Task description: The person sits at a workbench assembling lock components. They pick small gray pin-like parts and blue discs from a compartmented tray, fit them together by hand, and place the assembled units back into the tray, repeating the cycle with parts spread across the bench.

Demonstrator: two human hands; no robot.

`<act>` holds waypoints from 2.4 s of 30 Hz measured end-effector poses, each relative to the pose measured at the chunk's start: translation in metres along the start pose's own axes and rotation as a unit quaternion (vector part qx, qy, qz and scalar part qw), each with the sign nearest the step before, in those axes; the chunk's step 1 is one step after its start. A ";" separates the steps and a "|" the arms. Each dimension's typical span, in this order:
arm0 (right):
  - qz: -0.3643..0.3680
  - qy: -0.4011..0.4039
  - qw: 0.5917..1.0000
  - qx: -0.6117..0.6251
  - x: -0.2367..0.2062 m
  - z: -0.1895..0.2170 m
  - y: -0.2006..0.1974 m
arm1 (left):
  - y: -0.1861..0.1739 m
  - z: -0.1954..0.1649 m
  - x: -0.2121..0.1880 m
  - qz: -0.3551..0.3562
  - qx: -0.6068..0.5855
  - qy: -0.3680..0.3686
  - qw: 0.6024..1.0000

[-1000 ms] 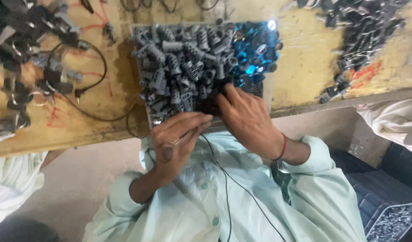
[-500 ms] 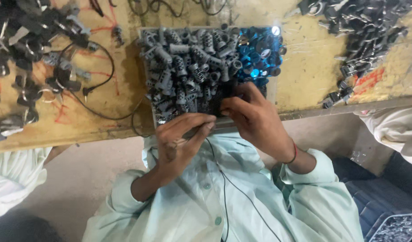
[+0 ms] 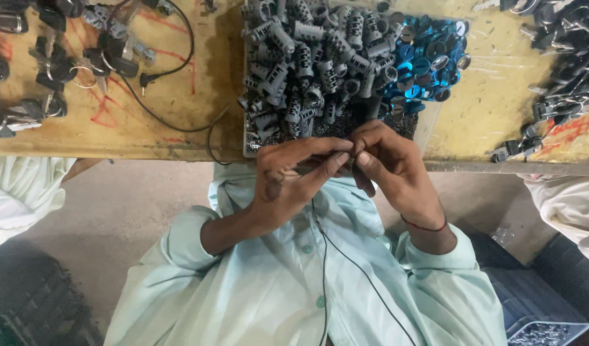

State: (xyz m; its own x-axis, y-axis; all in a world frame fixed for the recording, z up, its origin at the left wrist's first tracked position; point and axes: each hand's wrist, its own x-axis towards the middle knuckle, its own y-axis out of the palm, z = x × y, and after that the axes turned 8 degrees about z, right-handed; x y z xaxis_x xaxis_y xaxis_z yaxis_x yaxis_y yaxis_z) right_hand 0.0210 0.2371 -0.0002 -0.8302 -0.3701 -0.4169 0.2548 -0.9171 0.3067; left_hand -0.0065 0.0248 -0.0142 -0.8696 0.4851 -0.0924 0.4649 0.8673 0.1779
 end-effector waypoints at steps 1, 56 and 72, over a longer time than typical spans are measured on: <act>0.003 -0.004 1.000 0.002 0.000 0.000 0.001 | -0.001 0.000 0.000 0.011 0.001 0.002 1.000; 0.013 -0.009 0.997 0.072 0.003 0.001 0.033 | -0.007 0.001 -0.008 0.058 -0.138 -0.104 0.983; -0.099 0.024 0.695 -0.712 -0.020 0.019 -0.025 | -0.003 0.001 -0.004 0.036 0.010 -0.016 0.999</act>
State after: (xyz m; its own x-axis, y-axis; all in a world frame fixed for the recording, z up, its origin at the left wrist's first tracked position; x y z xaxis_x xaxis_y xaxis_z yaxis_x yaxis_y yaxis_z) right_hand 0.0219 0.2709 0.0172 -0.9106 -0.1888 -0.3678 0.3976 -0.1562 -0.9042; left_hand -0.0043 0.0205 -0.0154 -0.8279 0.5498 -0.1111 0.5301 0.8317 0.1654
